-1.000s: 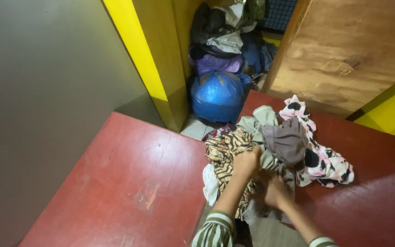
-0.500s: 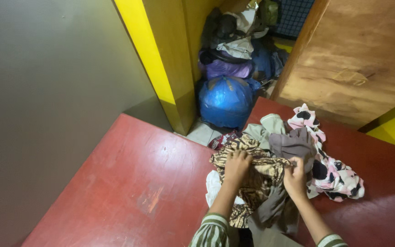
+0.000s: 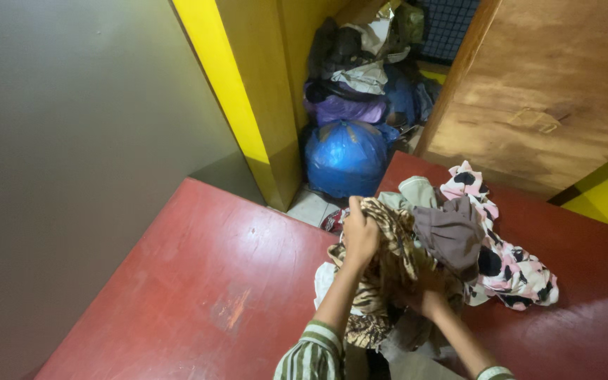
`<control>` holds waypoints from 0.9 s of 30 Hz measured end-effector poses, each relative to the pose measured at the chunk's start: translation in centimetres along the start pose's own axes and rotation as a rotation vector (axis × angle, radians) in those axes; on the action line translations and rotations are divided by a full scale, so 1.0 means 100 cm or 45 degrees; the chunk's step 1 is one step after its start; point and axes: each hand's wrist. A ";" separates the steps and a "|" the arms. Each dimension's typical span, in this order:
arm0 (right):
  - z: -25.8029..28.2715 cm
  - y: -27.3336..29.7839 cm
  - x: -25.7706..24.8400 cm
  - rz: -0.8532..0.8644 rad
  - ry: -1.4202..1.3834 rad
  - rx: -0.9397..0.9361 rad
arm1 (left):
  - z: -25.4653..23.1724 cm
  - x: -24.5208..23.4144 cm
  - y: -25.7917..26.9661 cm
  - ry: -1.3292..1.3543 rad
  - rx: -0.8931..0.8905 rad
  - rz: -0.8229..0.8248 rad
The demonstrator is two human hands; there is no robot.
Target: The person folds a beige long-sleeved shirt on a red table, then places it into a pink plastic bin. The person then picks up a patterned shirt and begins buttoning it.
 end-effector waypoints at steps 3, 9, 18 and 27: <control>0.004 -0.002 -0.028 -0.137 -0.172 0.089 | -0.015 -0.013 -0.007 0.619 0.264 -0.012; 0.073 0.024 -0.110 0.298 -0.029 0.074 | -0.035 -0.060 -0.021 1.563 -0.106 0.022; 0.121 0.040 -0.036 0.008 0.069 0.042 | -0.015 -0.166 0.024 1.942 0.034 0.121; 0.184 0.046 0.026 0.144 -0.801 -0.907 | 0.028 -0.324 0.111 2.025 0.343 -0.469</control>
Point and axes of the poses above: each hand's wrist, its own y-axis away from the middle knuckle, its own x-axis out of the palm, z = x × y, and after that the axes turned 10 degrees about z, right-handed
